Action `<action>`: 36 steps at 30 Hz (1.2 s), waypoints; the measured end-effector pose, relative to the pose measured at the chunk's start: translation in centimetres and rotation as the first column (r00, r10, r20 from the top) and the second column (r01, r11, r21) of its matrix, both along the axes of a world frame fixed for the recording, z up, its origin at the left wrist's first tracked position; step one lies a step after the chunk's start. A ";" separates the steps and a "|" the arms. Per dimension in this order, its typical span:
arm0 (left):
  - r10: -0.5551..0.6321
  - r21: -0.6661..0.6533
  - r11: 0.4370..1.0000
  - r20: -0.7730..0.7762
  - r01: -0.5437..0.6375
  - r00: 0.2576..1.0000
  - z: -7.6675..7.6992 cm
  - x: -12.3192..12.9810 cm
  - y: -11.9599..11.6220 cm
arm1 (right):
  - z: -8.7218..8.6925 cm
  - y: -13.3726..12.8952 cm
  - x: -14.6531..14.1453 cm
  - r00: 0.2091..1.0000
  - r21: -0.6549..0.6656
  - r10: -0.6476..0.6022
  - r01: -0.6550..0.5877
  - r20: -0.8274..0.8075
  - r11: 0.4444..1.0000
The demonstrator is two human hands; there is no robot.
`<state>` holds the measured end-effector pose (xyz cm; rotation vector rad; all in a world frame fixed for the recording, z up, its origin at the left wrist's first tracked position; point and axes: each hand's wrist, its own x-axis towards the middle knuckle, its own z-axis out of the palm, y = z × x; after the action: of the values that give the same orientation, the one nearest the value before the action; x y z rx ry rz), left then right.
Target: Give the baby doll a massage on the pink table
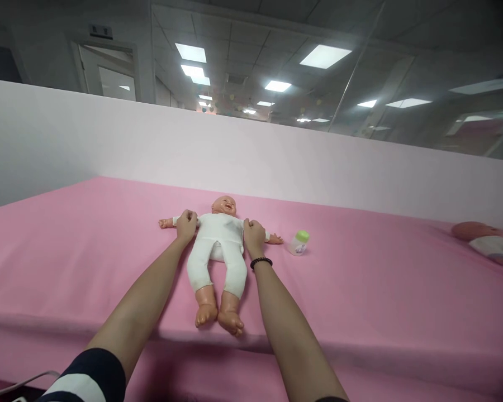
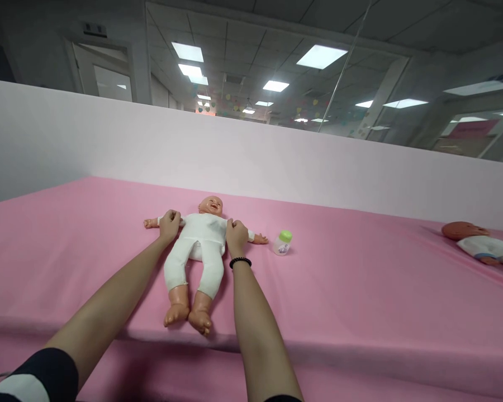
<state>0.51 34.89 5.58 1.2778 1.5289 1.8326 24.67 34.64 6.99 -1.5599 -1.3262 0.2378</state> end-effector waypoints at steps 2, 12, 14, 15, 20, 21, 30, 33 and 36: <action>-0.050 0.057 0.997 0.019 0.049 0.999 0.0 0.6 0.2 | -0.1 0.0 -0.5 0.998 0.068 0.057 -0.058 0.021 0.996; -0.389 -0.085 0.918 0.003 0.388 0.921 0.0 1.5 0.6 | -1.0 1.0 -0.4 0.973 0.018 0.222 -0.223 0.062 0.975; -0.388 -0.089 0.918 0.005 0.387 0.921 0.1 1.5 0.4 | -1.0 1.1 -0.4 0.971 -0.005 0.235 -0.235 0.054 0.972; -0.387 -0.089 0.918 0.005 0.386 0.922 0.2 1.5 0.3 | -1.0 1.1 -0.4 0.970 -0.013 0.239 -0.238 0.052 0.971; -0.379 -0.091 0.922 -0.014 0.377 0.925 0.4 1.5 0.1 | -0.9 1.0 -0.3 0.967 -0.039 0.253 -0.252 0.041 0.967; -0.378 -0.092 0.922 -0.022 0.375 0.925 0.4 1.5 0.1 | -0.9 1.0 -0.3 0.966 -0.042 0.255 -0.254 0.038 0.966; -0.382 -0.077 0.923 -0.048 0.378 0.923 0.2 1.5 0.1 | -0.8 0.8 -0.3 0.963 -0.054 0.268 -0.267 0.015 0.962; -0.388 -0.071 0.920 -0.054 0.385 0.920 0.2 1.4 0.2 | -0.8 0.8 -0.3 0.962 -0.052 0.274 -0.273 0.010 0.961; -0.388 -0.069 0.921 -0.066 0.384 0.919 0.1 1.4 0.3 | -0.8 0.8 -0.3 0.960 -0.049 0.278 -0.278 0.001 0.959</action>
<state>1.89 35.22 5.66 1.5154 1.2430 1.4932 24.37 35.41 6.15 -1.4110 -1.5557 0.4421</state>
